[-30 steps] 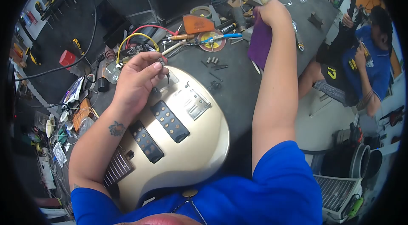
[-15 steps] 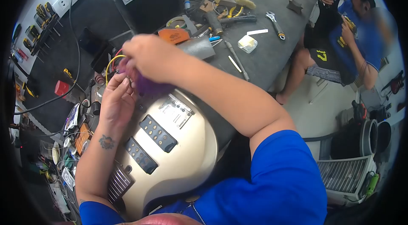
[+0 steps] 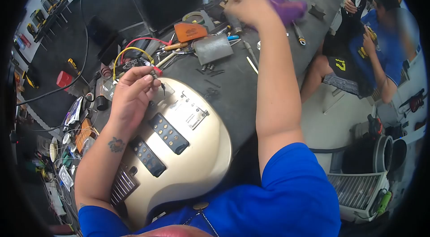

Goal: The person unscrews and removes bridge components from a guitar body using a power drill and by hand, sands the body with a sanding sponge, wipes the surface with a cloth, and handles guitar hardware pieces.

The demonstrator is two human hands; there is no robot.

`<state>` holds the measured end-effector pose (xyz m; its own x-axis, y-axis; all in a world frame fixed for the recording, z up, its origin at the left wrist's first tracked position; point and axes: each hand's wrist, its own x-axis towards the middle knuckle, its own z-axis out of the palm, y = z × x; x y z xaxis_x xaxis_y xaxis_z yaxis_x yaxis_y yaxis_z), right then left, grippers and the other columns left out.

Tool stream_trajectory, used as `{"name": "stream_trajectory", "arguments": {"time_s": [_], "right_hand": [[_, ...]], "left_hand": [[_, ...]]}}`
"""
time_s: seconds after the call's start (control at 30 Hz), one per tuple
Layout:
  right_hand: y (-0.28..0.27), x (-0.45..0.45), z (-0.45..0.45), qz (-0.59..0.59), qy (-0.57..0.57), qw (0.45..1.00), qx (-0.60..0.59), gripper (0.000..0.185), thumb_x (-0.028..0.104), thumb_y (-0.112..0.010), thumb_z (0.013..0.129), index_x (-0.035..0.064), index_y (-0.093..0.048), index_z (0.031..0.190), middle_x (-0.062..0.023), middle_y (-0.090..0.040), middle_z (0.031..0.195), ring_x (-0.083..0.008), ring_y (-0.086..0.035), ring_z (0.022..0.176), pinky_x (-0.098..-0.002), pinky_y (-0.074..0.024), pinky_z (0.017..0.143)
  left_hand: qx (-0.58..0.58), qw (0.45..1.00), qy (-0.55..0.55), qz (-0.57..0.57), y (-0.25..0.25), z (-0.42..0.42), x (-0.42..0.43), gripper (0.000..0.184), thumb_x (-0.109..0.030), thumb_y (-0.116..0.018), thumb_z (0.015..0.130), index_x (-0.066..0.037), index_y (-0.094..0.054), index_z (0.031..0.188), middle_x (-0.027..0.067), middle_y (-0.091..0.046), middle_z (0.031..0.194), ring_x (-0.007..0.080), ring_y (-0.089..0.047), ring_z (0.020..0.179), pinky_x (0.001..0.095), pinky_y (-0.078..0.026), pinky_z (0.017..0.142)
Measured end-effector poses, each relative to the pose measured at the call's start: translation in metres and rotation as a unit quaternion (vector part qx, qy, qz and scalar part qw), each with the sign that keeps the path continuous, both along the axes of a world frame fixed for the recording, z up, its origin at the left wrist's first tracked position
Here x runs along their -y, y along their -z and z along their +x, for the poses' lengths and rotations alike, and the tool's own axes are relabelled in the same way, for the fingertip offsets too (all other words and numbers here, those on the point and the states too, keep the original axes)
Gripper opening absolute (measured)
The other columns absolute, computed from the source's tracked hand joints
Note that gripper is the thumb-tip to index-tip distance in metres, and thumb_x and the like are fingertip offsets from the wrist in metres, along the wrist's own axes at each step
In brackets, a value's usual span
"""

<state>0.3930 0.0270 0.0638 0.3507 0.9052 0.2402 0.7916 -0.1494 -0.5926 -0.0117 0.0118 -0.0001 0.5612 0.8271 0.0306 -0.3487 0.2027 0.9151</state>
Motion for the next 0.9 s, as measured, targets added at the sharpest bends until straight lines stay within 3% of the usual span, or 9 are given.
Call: {"name": "stream_trajectory", "arguments": {"time_s": [0.03, 0.1, 0.2, 0.33, 0.43, 0.53, 0.57, 0.73, 0.9], "right_hand": [[0.001, -0.001, -0.018, -0.136, -0.118, 0.982, -0.051, 0.077, 0.04, -0.096, 0.078, 0.0051, -0.066, 0.141, -0.0176, -0.071, 0.133, -0.037, -0.068, 0.129, -0.0467, -0.0547, 0.109], [0.009, 0.006, -0.067, -0.235, -0.17, 0.937, 0.195, 0.089, 0.037, -0.099, 0.072, 0.0087, -0.062, 0.148, -0.02, -0.065, 0.14, -0.0379, -0.063, 0.137, -0.0488, -0.0528, 0.113], [0.026, 0.002, -0.104, -0.257, -0.147, 0.909, 0.292, 0.096, 0.034, -0.101, 0.069, 0.0107, -0.058, 0.152, -0.0216, -0.059, 0.146, -0.0397, -0.06, 0.14, -0.0495, -0.0528, 0.114], [0.02, 0.002, -0.089, -0.151, -0.167, 0.954, 0.198, 0.097, 0.033, -0.098, 0.074, 0.0085, -0.054, 0.156, -0.0222, -0.064, 0.142, -0.0451, -0.063, 0.134, -0.05, -0.0526, 0.114], [0.008, 0.014, -0.102, 0.082, -0.269, 0.949, 0.14, 0.099, 0.029, -0.094, 0.081, 0.0087, -0.048, 0.165, -0.0202, -0.065, 0.143, -0.0396, -0.066, 0.131, -0.0459, -0.0538, 0.113], [-0.008, 0.041, -0.157, 0.068, -0.46, 0.881, -0.094, 0.096, 0.027, -0.093, 0.085, 0.0107, -0.049, 0.169, -0.0139, -0.067, 0.144, -0.0259, -0.064, 0.129, -0.0421, -0.0537, 0.11], [0.001, 0.039, -0.166, 0.125, -0.513, 0.849, -0.027, 0.094, 0.029, -0.092, 0.086, 0.0112, -0.051, 0.168, -0.014, -0.069, 0.14, -0.028, -0.065, 0.129, -0.0433, -0.0537, 0.108], [0.001, 0.029, -0.165, 0.127, -0.352, 0.923, 0.085, 0.094, 0.028, -0.093, 0.084, 0.0133, -0.053, 0.168, -0.0162, -0.07, 0.138, -0.0346, -0.065, 0.126, -0.044, -0.0516, 0.111], [-0.001, 0.038, -0.172, 0.162, -0.432, 0.884, 0.076, 0.092, 0.027, -0.091, 0.084, 0.0148, -0.054, 0.167, -0.0154, -0.071, 0.133, -0.0356, -0.065, 0.123, -0.0444, -0.0511, 0.111]], "left_hand": [[-0.001, 1.0, -0.003, 0.001, 0.0, 0.0, 0.0, 0.02, -0.005, -0.075, 0.105, -0.005, -0.072, 0.125, 0.0051, -0.076, 0.113, 0.0177, -0.075, 0.104, 0.0337, -0.059, 0.098], [-0.005, 1.0, -0.009, 0.005, 0.001, 0.001, 0.001, 0.02, -0.005, -0.075, 0.105, -0.005, -0.072, 0.125, 0.0054, -0.076, 0.113, 0.018, -0.075, 0.105, 0.0342, -0.059, 0.098], [0.019, 1.0, 0.001, -0.019, -0.001, -0.001, 0.0, 0.021, -0.005, -0.075, 0.104, -0.006, -0.072, 0.125, 0.0059, -0.076, 0.112, 0.018, -0.074, 0.105, 0.0345, -0.059, 0.098], [0.047, 0.998, 0.002, -0.036, -0.001, -0.003, -0.003, 0.02, -0.005, -0.076, 0.104, -0.007, -0.072, 0.123, 0.0064, -0.077, 0.113, 0.0182, -0.074, 0.106, 0.0345, -0.06, 0.099], [0.07, 0.996, -0.001, -0.055, 0.003, -0.005, -0.007, 0.018, -0.005, -0.076, 0.104, -0.007, -0.073, 0.122, 0.0079, -0.078, 0.115, 0.0179, -0.075, 0.107, 0.0352, -0.06, 0.1], [0.1, 0.993, 0.006, -0.067, 0.006, -0.008, -0.014, 0.016, -0.005, -0.075, 0.104, -0.007, -0.073, 0.12, 0.0087, -0.079, 0.115, 0.0181, -0.075, 0.107, 0.0355, -0.061, 0.1], [0.114, 0.991, 0.014, -0.066, 0.009, -0.01, -0.017, 0.016, -0.005, -0.075, 0.105, -0.008, -0.073, 0.12, 0.0086, -0.079, 0.115, 0.0183, -0.076, 0.107, 0.0355, -0.061, 0.099], [0.102, 0.993, -0.016, -0.058, 0.007, -0.013, -0.017, 0.014, -0.004, -0.077, 0.103, -0.007, -0.075, 0.116, 0.0086, -0.079, 0.111, 0.02, -0.076, 0.105, 0.0358, -0.058, 0.098], [0.138, 0.988, 0.033, -0.061, 0.015, -0.019, -0.026, 0.013, -0.005, -0.077, 0.104, -0.009, -0.076, 0.116, 0.0083, -0.08, 0.113, 0.02, -0.077, 0.102, 0.0357, -0.061, 0.098]]}}
